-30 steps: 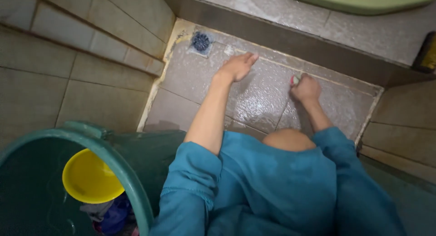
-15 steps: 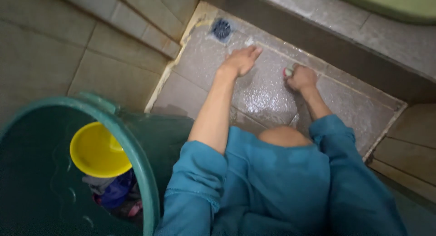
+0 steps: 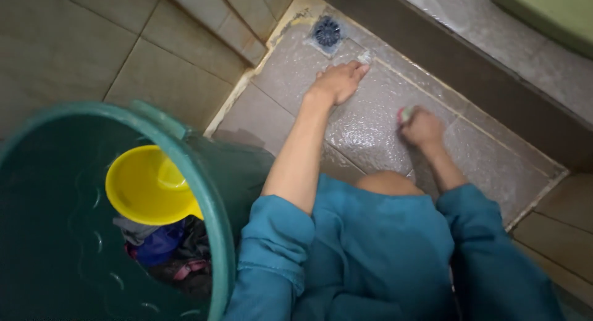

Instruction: Scrubbing floor tiles in a bathroom using a brush and soapy water.

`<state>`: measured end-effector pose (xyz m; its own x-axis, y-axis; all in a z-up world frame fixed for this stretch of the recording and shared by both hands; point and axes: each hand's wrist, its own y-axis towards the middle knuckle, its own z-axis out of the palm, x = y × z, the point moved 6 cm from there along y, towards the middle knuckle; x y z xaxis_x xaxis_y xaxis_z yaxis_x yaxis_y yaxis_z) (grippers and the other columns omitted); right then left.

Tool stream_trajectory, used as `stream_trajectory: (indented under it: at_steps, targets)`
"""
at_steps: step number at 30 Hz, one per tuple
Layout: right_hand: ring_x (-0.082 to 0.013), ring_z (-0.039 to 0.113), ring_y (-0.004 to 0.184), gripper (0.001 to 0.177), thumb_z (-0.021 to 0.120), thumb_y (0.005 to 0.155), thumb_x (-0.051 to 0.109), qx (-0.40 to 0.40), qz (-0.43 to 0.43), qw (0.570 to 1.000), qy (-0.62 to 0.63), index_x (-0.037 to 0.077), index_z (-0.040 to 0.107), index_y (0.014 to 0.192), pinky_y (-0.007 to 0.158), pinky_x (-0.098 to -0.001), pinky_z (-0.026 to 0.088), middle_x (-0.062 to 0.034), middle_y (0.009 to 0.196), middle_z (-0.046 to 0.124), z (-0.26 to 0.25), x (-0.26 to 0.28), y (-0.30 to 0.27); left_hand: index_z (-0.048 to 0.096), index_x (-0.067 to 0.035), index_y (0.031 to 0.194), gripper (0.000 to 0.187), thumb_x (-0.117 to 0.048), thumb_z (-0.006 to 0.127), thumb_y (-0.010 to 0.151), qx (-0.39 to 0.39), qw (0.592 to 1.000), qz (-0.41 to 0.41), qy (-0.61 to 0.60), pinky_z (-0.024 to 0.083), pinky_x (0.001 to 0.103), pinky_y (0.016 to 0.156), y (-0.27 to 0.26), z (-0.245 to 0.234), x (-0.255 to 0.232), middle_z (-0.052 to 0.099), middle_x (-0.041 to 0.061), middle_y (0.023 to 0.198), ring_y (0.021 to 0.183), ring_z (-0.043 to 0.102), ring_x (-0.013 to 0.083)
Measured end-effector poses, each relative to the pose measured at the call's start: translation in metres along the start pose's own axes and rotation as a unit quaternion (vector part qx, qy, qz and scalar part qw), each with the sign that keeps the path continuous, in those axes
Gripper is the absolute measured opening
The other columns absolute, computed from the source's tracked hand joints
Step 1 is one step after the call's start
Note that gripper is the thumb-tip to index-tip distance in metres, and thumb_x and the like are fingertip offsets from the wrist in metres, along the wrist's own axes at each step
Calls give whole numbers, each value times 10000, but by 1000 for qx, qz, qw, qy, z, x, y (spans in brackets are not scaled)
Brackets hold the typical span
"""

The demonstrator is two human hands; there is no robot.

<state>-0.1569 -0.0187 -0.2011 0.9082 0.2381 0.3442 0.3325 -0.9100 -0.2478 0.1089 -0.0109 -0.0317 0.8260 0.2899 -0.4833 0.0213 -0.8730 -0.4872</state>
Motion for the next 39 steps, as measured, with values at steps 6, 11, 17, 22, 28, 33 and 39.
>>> stream_trajectory:
  at_steps: [6, 11, 17, 22, 28, 33, 39]
  targets:
    - [-483, 683, 951, 489, 768, 829, 408, -62, 5, 998, -1, -2, 683, 1081, 828, -559, 546, -294, 1024, 715, 10, 19, 90, 476, -225, 1510, 625, -579, 285, 1032, 7, 998, -53, -22, 239, 641, 1194, 8, 7, 32, 526, 110, 1526, 1443, 446, 355]
    - [-466, 692, 976, 389, 717, 858, 395, -2, -44, 999, -7, 47, 723, 1033, 888, -534, 552, -275, 1026, 723, -5, 66, 65, 512, -248, 1468, 597, -559, 286, 1010, -16, 997, -50, -53, 261, 645, 1176, 9, -4, 32, 543, 66, 1516, 1423, 461, 354]
    - [-467, 687, 965, 456, 726, 889, 432, -43, -5, 999, -13, 17, 692, 1077, 852, -543, 546, -273, 1039, 717, 6, 85, 109, 512, -251, 1470, 589, -557, 298, 1015, -10, 993, -95, -68, 260, 640, 1181, 0, 9, 62, 532, 60, 1524, 1423, 454, 359]
    - [-442, 700, 978, 365, 725, 819, 360, 17, -114, 992, -50, 73, 729, 1046, 861, -527, 563, -236, 1025, 734, 20, 89, 85, 495, -239, 1476, 591, -547, 304, 1009, -22, 992, -89, -81, 253, 659, 1157, 3, -4, 59, 510, 74, 1530, 1423, 435, 366]
    - [-436, 707, 964, 363, 740, 820, 348, -13, -58, 998, -19, 50, 733, 1026, 867, -525, 571, -237, 1038, 736, 24, 127, 82, 456, -238, 1487, 624, -591, 316, 991, -20, 990, -116, -75, 236, 640, 1162, -8, 6, 79, 465, 54, 1547, 1436, 407, 341]
    - [-432, 714, 915, 373, 786, 691, 272, 71, -162, 984, -36, 61, 717, 992, 823, -536, 567, -232, 967, 735, 42, 150, 23, 492, -257, 1482, 610, -580, 301, 1002, -30, 991, -107, -70, 267, 631, 1177, -10, -3, 78, 506, 44, 1548, 1438, 437, 351]
    - [-432, 703, 959, 358, 761, 689, 215, 67, -160, 984, -39, 75, 707, 1014, 838, -524, 572, -219, 1027, 736, 57, 169, 20, 507, -254, 1468, 600, -582, 313, 1005, -23, 991, -104, -81, 239, 644, 1182, -17, -10, 61, 511, 64, 1538, 1435, 424, 365]
